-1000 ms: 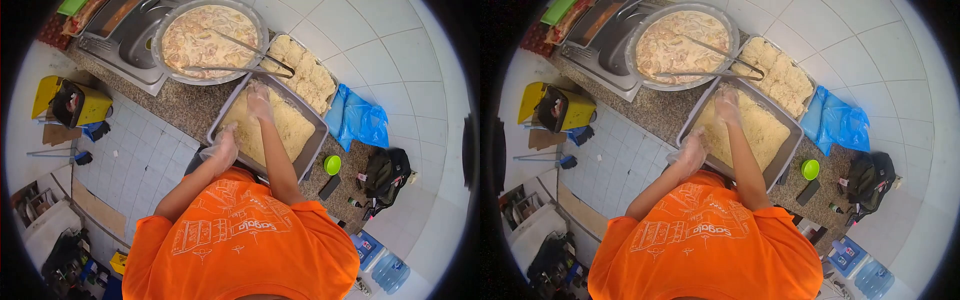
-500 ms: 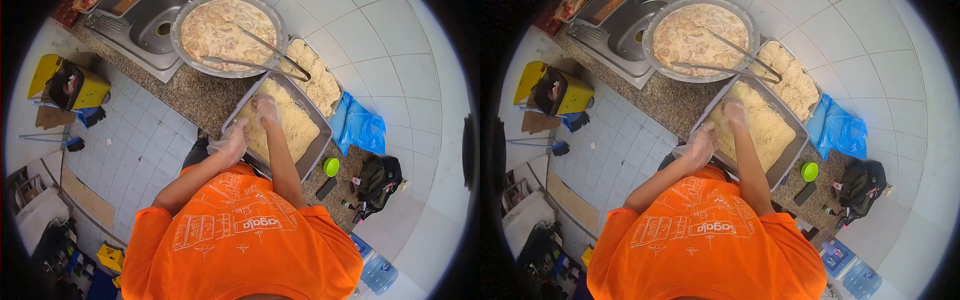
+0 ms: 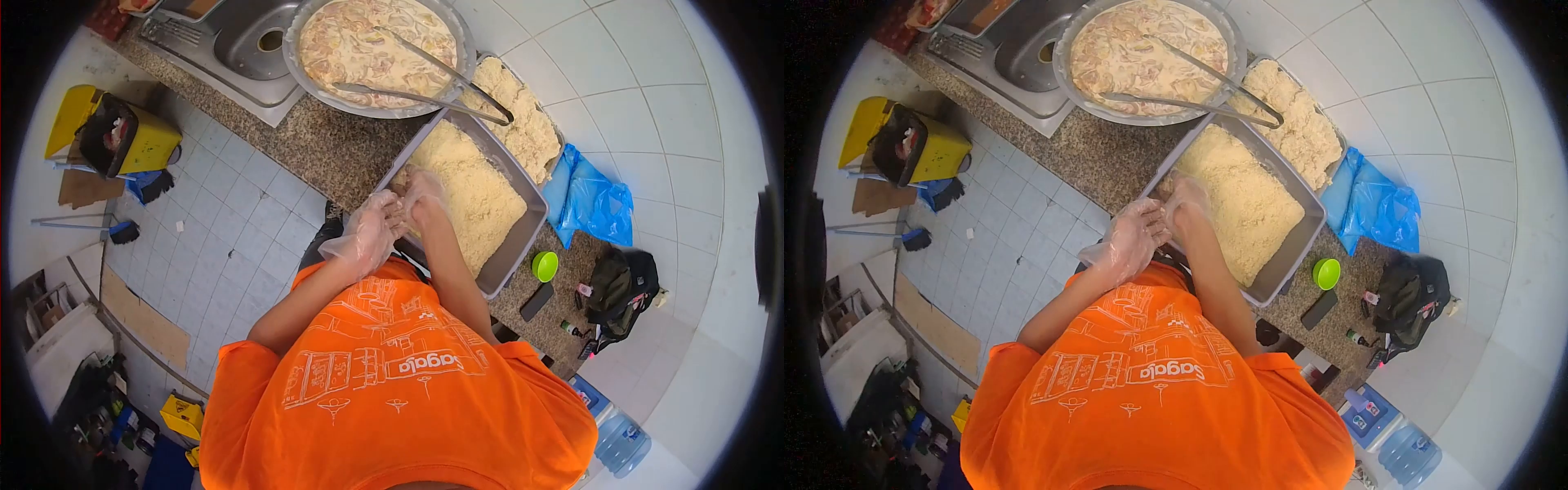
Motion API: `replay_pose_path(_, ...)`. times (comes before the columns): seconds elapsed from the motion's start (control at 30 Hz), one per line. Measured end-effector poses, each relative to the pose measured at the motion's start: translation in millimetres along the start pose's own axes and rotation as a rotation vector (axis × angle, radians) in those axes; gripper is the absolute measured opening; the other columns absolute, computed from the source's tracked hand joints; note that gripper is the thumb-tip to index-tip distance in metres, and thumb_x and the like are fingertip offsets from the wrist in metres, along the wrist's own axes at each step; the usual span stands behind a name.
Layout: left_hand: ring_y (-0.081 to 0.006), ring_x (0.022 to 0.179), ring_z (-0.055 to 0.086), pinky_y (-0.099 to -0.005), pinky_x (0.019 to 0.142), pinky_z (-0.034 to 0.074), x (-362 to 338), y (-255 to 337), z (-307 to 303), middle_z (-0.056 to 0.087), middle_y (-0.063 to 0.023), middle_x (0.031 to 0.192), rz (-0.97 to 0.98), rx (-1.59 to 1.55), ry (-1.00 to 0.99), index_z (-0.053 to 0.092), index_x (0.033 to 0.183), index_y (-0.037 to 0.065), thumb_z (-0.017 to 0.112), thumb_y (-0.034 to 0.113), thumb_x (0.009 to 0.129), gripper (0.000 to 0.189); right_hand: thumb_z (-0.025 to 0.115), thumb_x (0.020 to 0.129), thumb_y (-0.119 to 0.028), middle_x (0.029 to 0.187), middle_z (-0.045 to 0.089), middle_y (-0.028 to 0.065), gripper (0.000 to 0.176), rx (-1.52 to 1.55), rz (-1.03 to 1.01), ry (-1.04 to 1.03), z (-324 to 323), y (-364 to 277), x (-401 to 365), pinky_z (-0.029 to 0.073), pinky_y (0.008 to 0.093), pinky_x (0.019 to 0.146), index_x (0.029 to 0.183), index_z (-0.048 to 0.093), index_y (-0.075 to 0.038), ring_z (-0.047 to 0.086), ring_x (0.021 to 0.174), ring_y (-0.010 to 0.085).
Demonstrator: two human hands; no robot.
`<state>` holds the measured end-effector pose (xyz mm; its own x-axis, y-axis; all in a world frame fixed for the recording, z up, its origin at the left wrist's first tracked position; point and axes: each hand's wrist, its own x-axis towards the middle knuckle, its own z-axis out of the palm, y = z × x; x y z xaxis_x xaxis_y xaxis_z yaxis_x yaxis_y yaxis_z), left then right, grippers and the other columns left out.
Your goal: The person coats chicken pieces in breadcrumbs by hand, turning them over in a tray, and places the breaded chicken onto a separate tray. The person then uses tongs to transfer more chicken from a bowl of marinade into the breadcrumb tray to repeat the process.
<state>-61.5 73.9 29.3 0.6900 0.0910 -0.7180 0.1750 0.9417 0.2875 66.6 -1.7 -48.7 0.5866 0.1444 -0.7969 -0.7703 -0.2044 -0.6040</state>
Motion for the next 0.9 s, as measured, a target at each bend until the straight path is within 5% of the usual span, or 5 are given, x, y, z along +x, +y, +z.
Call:
replay_pose_path(0.17,-0.0232,0.087,0.05,-0.0343,0.079,0.044,-4.9,0.2,3.7,0.05,-0.0106,0.099,0.006,-0.014,0.007,0.048,0.101,0.004,0.051,0.024,0.09,0.023,0.052,0.093,-0.017,0.1,0.058,0.011,0.02,-0.227,-0.305,-0.163,-37.8,32.2,34.7,0.048,0.04,0.082,0.101,0.055,0.0,0.054,0.094,0.021)
replay_pose_path(0.37,-0.024,0.088,0.052,-0.0349,0.081,0.045,27.8,-9.4,13.4,0.051,-0.0118,0.102,0.03,0.001,0.068,0.048,0.102,0.003,0.049,0.024,0.091,0.023,0.048,0.094,-0.018,0.105,0.059,0.0123,0.019,0.609,-0.129,-0.253,-71.0,-9.1,-41.5,0.047,0.043,0.091,0.101,0.055,-0.002,0.056,0.096,0.0253)
replay_pose_path(0.43,-0.0242,0.089,0.053,-0.0357,0.081,0.045,48.5,-17.2,25.0,0.051,-0.0123,0.102,0.013,0.042,0.069,0.049,0.102,0.003,0.047,0.025,0.092,0.025,0.047,0.094,-0.02,0.096,0.06,0.0129,0.02,-0.564,-0.986,0.002,-98.6,12.6,-30.6,0.048,0.0429,0.084,0.098,0.057,-0.003,0.056,0.094,0.0276)
replay_pose_path(0.53,-0.0228,0.09,0.055,-0.0352,0.082,0.046,68.9,-24.9,42.6,0.053,-0.01,0.101,-0.133,-0.029,-0.157,0.049,0.107,0.004,0.041,0.031,0.096,0.031,0.053,0.09,-0.017,0.088,0.058,0.0162,0.015,-1.011,-1.411,0.219,-95.2,8.9,-51.5,0.048,0.0425,0.074,0.094,0.058,-0.003,0.056,0.086,0.0324)
replay_pose_path(0.9,-0.0236,0.091,0.059,-0.0381,0.085,0.051,79.0,-25.7,52.7,0.059,-0.0141,0.099,-0.27,0.06,-0.363,0.051,0.105,0.001,0.028,0.023,0.098,0.033,0.065,0.078,-0.01,0.088,0.064,0.0165,0.019,-0.883,-1.195,0.331,-77.9,-29.1,-124.0,0.048,0.0414,0.073,0.096,0.065,-0.003,0.06,0.08,0.0341)
